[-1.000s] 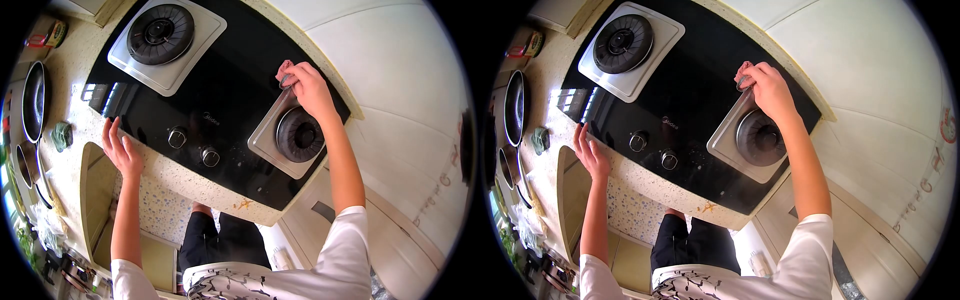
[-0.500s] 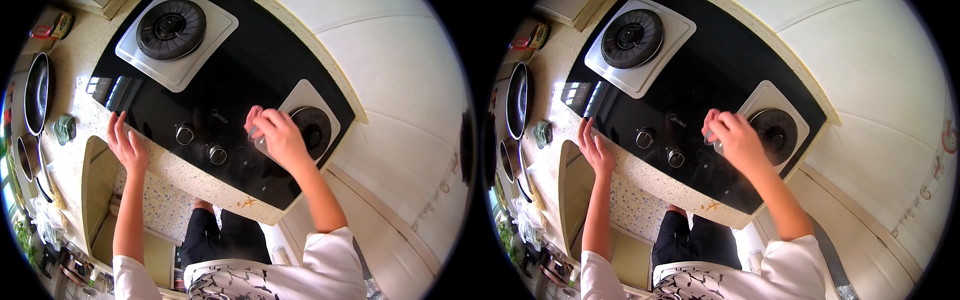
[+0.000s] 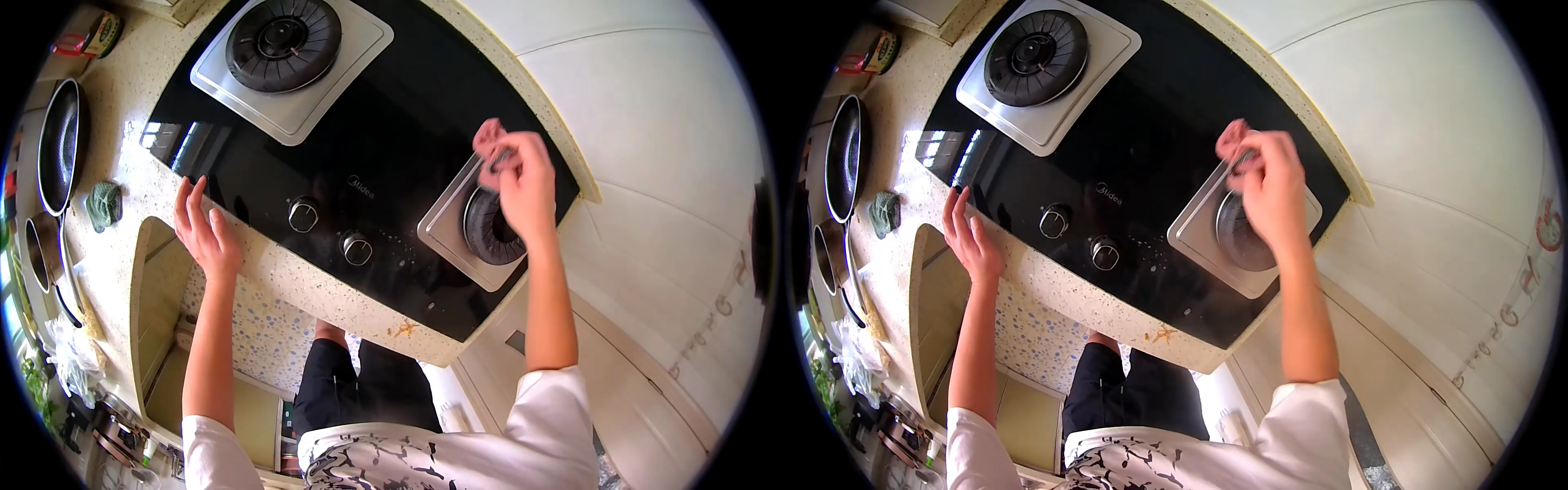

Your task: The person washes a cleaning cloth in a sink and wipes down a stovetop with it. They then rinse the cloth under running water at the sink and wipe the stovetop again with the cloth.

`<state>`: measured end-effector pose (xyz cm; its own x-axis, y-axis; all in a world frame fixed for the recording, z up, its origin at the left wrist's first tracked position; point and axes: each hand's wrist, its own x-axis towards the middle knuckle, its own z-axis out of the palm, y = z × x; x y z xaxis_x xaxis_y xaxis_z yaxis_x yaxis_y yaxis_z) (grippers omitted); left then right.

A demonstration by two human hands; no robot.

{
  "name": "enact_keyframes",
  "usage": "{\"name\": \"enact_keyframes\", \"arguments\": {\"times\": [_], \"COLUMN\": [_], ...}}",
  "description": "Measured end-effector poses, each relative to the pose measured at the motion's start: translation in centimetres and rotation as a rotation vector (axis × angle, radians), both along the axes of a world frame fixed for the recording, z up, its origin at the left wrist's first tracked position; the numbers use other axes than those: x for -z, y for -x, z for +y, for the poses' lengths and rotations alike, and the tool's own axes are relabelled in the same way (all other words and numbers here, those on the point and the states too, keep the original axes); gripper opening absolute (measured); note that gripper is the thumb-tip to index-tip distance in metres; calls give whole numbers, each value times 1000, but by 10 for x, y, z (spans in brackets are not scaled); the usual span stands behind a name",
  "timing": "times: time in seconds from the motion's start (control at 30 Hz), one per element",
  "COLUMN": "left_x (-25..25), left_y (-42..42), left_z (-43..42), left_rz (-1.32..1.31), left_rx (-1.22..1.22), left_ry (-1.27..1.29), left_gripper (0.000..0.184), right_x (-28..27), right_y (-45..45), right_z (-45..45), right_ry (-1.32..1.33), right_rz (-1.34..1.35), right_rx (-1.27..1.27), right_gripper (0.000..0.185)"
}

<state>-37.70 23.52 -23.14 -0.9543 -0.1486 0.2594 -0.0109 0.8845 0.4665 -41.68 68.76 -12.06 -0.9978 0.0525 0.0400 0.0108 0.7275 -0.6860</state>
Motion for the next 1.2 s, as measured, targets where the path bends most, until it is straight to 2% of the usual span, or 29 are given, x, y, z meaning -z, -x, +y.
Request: {"name": "enact_keyframes", "arguments": {"times": [0.07,0.2,0.33,0.43,0.5,0.7,0.93,1.13,1.2], "left_x": [1,2,1,1,1,-2,0,1,0], "left_y": [0,0,1,0,1,1,4,4,4], "left_z": [-1,-2,-1,0,-1,3,4,3,5], "left_rz": [2,-1,5,-5,3,23,43,66,65], "left_rx": [-5,-3,7,-3,1,12,20,21,24], "left_ry": [5,9,-3,-8,0,-22,-10,27,27], "left_gripper": [53,53,51,51,51,52,54,52,52], "right_x": [12,33,36,28,32,47,45,37,35], "right_y": [19,18,-11,-33,-50,-80,-132,-180,-199], "right_z": [13,4,-31,-57,-69,-79,-72,-56,-46], "right_ry": [-74,-249,-165,-112,-39,-20,-86,-104,-16], "right_rz": [-49,-47,-55,12,-35,1,-34,-60,-83], "right_rx": [36,-141,-280,-352,-359,-459,-526,-510,-443], "right_gripper": [28,27,27,33,44,49,25,25,25]}}
